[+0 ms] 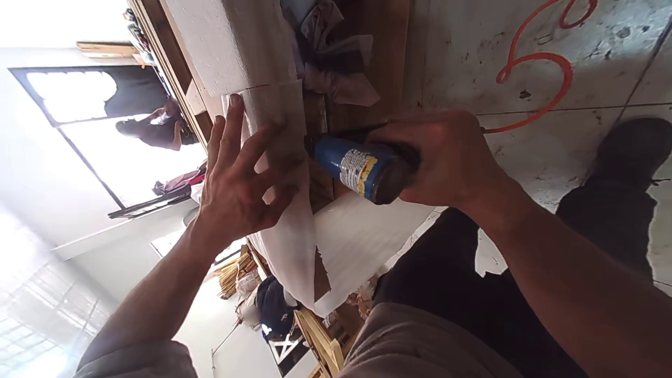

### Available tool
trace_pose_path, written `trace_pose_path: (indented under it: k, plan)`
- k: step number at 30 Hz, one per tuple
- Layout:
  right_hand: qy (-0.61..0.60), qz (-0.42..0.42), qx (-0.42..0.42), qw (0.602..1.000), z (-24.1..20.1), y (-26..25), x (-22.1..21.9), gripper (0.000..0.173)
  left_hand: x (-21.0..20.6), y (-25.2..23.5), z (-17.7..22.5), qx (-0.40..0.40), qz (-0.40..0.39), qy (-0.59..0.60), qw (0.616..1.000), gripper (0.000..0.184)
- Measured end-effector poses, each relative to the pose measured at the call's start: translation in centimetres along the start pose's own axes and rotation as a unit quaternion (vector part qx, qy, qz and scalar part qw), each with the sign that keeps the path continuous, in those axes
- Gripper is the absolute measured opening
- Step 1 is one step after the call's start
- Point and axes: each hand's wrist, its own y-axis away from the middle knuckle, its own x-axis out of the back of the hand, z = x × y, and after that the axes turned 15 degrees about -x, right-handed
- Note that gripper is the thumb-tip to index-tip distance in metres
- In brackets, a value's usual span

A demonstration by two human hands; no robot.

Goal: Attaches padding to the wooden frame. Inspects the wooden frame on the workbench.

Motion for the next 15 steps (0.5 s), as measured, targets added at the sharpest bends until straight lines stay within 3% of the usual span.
trace_pose_path:
  k: [11,15]
  plan:
    - [0.002,0.0,-0.009,1.0,-0.6,2.4,-2.3,0.033,-1.3,0.6,0.8,0.035,0.007,-0.032,0.999,0.052]
    - [-0.008,0.04,-0.003,0.999,-0.1,4.2,-2.2,0.037,-2.8,2.9,1.6,-0.026,0.047,-0.107,0.993,0.049]
